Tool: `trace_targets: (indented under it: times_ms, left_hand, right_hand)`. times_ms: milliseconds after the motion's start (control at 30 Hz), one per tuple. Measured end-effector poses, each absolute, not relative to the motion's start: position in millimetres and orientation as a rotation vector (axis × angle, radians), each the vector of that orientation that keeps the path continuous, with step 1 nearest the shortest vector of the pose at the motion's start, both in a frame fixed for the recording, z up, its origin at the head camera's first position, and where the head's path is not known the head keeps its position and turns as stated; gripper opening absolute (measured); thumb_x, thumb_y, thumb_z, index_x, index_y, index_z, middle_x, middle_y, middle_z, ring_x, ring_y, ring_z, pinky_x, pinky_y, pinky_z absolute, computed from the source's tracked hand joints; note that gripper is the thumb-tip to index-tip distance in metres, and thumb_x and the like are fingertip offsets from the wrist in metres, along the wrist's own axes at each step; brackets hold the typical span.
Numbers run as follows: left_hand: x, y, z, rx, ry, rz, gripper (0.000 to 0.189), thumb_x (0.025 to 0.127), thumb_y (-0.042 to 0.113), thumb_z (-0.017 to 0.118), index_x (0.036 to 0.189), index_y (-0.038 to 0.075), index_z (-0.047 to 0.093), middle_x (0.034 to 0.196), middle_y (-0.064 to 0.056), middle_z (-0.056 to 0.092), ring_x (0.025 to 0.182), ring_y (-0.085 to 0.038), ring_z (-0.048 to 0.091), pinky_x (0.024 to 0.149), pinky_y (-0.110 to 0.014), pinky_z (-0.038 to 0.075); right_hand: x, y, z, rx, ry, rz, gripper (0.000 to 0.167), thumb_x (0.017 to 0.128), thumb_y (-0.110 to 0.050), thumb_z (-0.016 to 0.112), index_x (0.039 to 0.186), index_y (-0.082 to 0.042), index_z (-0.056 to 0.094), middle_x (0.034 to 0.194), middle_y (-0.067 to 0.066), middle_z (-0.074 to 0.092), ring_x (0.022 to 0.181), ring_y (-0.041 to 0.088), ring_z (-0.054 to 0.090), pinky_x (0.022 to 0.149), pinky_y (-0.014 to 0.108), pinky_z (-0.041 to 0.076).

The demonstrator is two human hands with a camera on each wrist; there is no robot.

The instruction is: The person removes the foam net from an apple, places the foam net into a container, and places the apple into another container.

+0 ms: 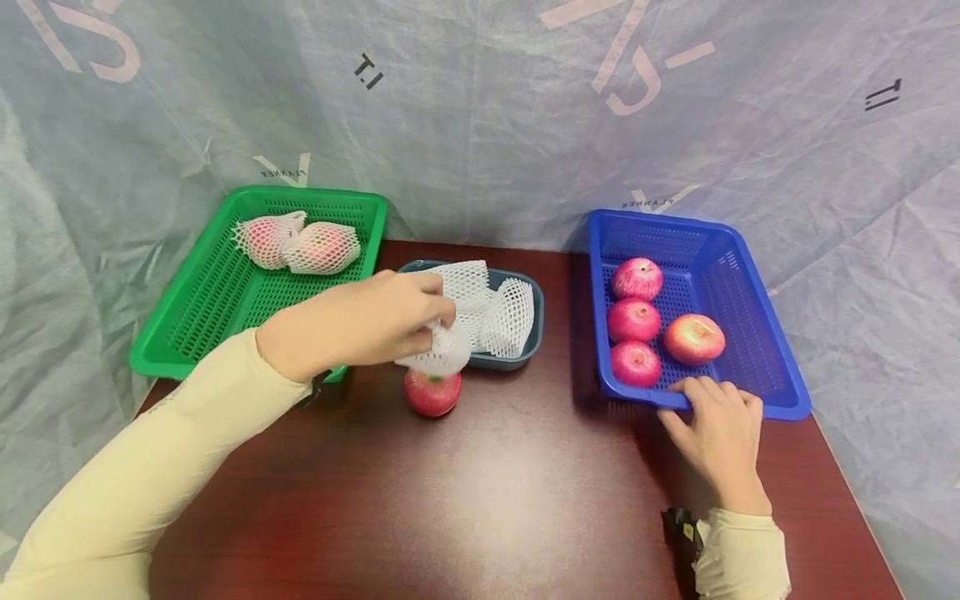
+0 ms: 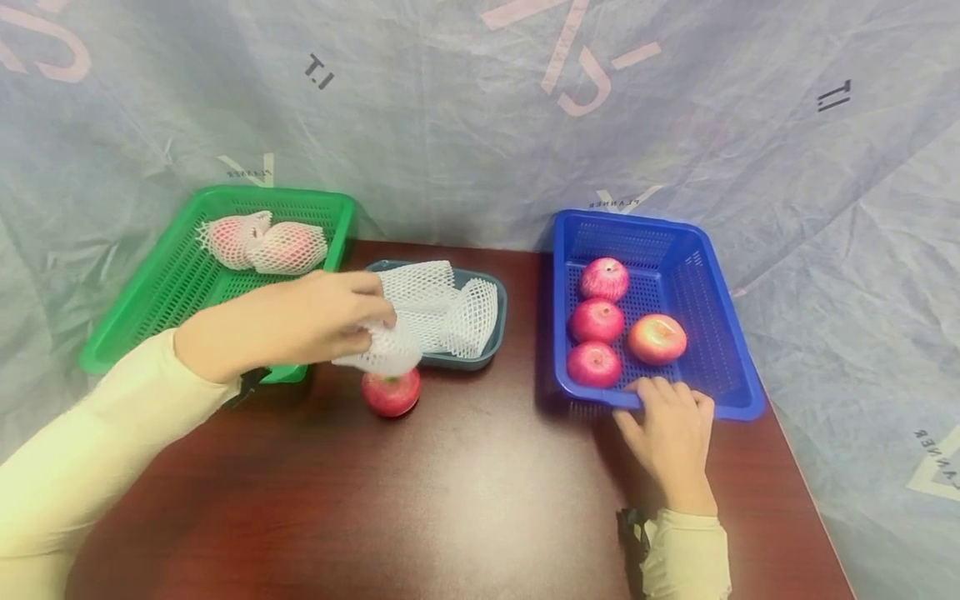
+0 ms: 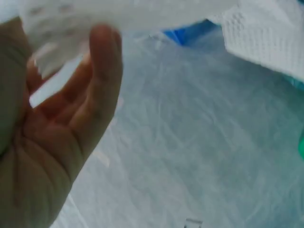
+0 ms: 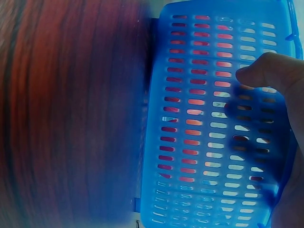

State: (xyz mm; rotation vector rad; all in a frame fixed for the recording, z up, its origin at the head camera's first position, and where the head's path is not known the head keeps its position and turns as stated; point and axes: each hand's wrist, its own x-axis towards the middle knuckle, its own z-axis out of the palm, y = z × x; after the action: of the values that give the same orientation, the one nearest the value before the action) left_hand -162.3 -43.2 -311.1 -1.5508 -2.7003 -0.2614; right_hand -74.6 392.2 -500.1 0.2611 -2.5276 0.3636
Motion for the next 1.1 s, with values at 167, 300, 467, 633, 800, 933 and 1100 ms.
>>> trace_targets:
  times_ms: [167,300,467,633,800,933,1100]
  left_hand:
    - [-178,-36,-324,-1.400,-2.458,-0.128,0.011,0.085,0.002,0.070,0.094,0.000,0.064,0.085,-0.012,0.053,0.064,-0.026,0.053,0.060,-0.033,0.049]
    - [-192,-22,-355,-1.256,-2.331,0.074,0.006,0.091,-0.003,0.064,0.097,-0.003,0.064,0.089,-0.017,0.056,0.068,-0.030,0.057,0.053,-0.036,0.053]
    - [-197,-3,-404,-1.135,-2.420,0.187,0.012,0.092,-0.008,0.055,0.097,-0.004,0.065,0.088,-0.018,0.058,0.068,-0.031,0.061,0.049,-0.037,0.055]
    - [-194,6,-427,-1.063,-2.854,0.052,0.010,0.090,-0.006,0.060,0.099,-0.005,0.064,0.086,-0.021,0.057,0.069,-0.035,0.063,0.057,-0.042,0.058]
    - [-203,8,-428,-1.057,-3.208,-0.039,0.023,0.086,-0.002,0.066,0.107,-0.002,0.059,0.093,-0.018,0.059,0.082,-0.031,0.063,0.065,-0.037,0.056]
    - [-210,6,-432,-1.018,-3.354,-0.119,0.019,0.092,0.005,0.062,0.110,-0.001,0.057,0.097,-0.017,0.058,0.086,-0.028,0.061,0.067,-0.034,0.053]
    - [-206,2,-428,-1.029,-3.302,-0.038,0.030,0.097,0.020,0.062,0.115,-0.004,0.058,0.101,-0.018,0.058,0.093,-0.032,0.062,0.081,-0.042,0.053]
  right_hand:
    - [-75,393,-501,0.264,-2.525,0.365,0.023,0.071,-0.025,0.071,0.086,-0.008,0.065,0.080,0.012,0.066,0.072,0.036,0.054,0.074,0.058,0.033]
    - [-76,393,-502,0.265,-2.518,0.365,0.023,0.072,-0.025,0.071,0.087,-0.008,0.065,0.081,0.012,0.066,0.073,0.036,0.054,0.074,0.059,0.033]
    - [-75,392,-505,0.262,-2.526,0.368,0.024,0.072,-0.025,0.072,0.087,-0.007,0.066,0.081,0.012,0.066,0.073,0.036,0.055,0.074,0.058,0.033]
    - [-74,391,-506,0.263,-2.522,0.374,0.023,0.072,-0.025,0.071,0.087,-0.008,0.066,0.082,0.012,0.066,0.073,0.036,0.054,0.074,0.058,0.032]
    - [-74,392,-503,0.266,-2.496,0.376,0.023,0.071,-0.025,0.070,0.087,-0.008,0.066,0.080,0.011,0.066,0.072,0.035,0.053,0.074,0.058,0.032]
    - [-73,393,-503,0.265,-2.504,0.371,0.024,0.071,-0.025,0.070,0.087,-0.008,0.066,0.081,0.011,0.066,0.072,0.036,0.053,0.074,0.058,0.032]
    - [-75,393,-504,0.269,-2.510,0.367,0.024,0.072,-0.026,0.070,0.088,-0.008,0.066,0.081,0.011,0.065,0.072,0.036,0.053,0.073,0.058,0.032]
